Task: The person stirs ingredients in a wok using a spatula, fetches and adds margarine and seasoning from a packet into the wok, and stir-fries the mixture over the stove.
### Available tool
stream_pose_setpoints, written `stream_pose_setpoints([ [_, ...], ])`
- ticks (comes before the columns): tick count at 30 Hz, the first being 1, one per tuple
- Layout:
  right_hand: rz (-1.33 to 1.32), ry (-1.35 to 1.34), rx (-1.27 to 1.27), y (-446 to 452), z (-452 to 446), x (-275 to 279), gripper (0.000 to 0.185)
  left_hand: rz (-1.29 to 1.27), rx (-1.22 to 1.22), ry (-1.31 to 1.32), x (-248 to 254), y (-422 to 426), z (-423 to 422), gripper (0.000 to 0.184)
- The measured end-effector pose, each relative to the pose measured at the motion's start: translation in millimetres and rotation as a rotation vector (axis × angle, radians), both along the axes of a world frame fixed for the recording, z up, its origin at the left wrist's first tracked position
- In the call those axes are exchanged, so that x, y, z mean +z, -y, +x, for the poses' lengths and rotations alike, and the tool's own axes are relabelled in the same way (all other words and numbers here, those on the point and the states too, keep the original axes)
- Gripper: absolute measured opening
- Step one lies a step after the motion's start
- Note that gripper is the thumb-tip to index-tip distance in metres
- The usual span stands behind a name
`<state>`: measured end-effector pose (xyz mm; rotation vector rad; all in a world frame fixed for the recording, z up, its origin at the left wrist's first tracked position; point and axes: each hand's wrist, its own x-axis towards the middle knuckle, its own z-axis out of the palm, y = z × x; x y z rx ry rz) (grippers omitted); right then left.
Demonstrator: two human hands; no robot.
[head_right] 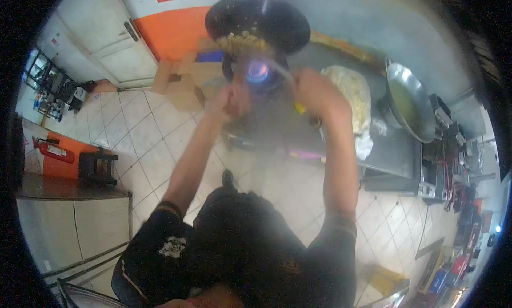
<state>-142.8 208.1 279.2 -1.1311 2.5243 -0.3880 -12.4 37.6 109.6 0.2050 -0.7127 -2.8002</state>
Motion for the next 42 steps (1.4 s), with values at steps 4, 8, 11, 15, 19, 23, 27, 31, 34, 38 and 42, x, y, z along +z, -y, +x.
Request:
stream_pose_setpoints([
  [4, -0.056, -0.158, 0.003, -40.7, 16.7, 9.2, 0.026, -0.112, -0.096, 0.351, -33.6, -16.2, 42.8, 0.026],
  [8, 0.059, -0.273, 0.024, -30.2, 9.5, -0.9, 0.029, 0.149, -0.156, -0.176, -99.5, -11.3, 30.4, 0.023],
  [11, 0.168, -0.165, 0.055, 22.6, -41.8, -26.0, 0.026, -0.052, 0.071, 0.119, -73.9, -1.5, 10.1, 0.024],
  [15, 0.181, -0.154, 0.025, 0.6, -30.0, -18.0, 0.024, 0.081, -0.123, 0.285, -78.0, -11.6, 27.5, 0.021],
  [19, 0.315, -0.276, -0.098, -0.4, -9.2, -32.6, 0.021, 0.317, -0.255, 0.233, -64.4, -21.0, 42.1, 0.02],
  [23, 0.284, -0.428, -0.096, 64.6, -61.3, -127.3, 0.023, 0.382, -0.314, 0.154, -102.4, 11.5, 8.9, 0.016],
  [27, 0.242, -0.467, 0.04, 106.3, -101.4, -163.4, 0.025, 0.321, -0.311, 0.108, -131.0, 25.7, 4.8, 0.012],
  [31, 0.051, 0.505, -0.128, 59.3, -121.5, -160.9, 0.026, 0.315, -0.277, 0.207, -132.7, 37.0, 22.0, 0.011],
  [34, -0.196, 1.222, -0.632, 18.0, -87.6, -144.8, 0.023, 0.362, -0.353, 0.16, -145.7, 46.7, 25.3, 0.009],
  [38, -0.07, 0.57, -0.223, 0.8, -56.1, -123.0, 0.02, 0.318, -0.39, 0.162, -129.8, 49.2, 25.0, 0.008],
  [42, -0.02, -0.256, -0.168, 16.0, -41.4, -105.9, 0.021, 0.336, -0.441, 0.139, -124.5, 51.0, 26.0, 0.008],
])
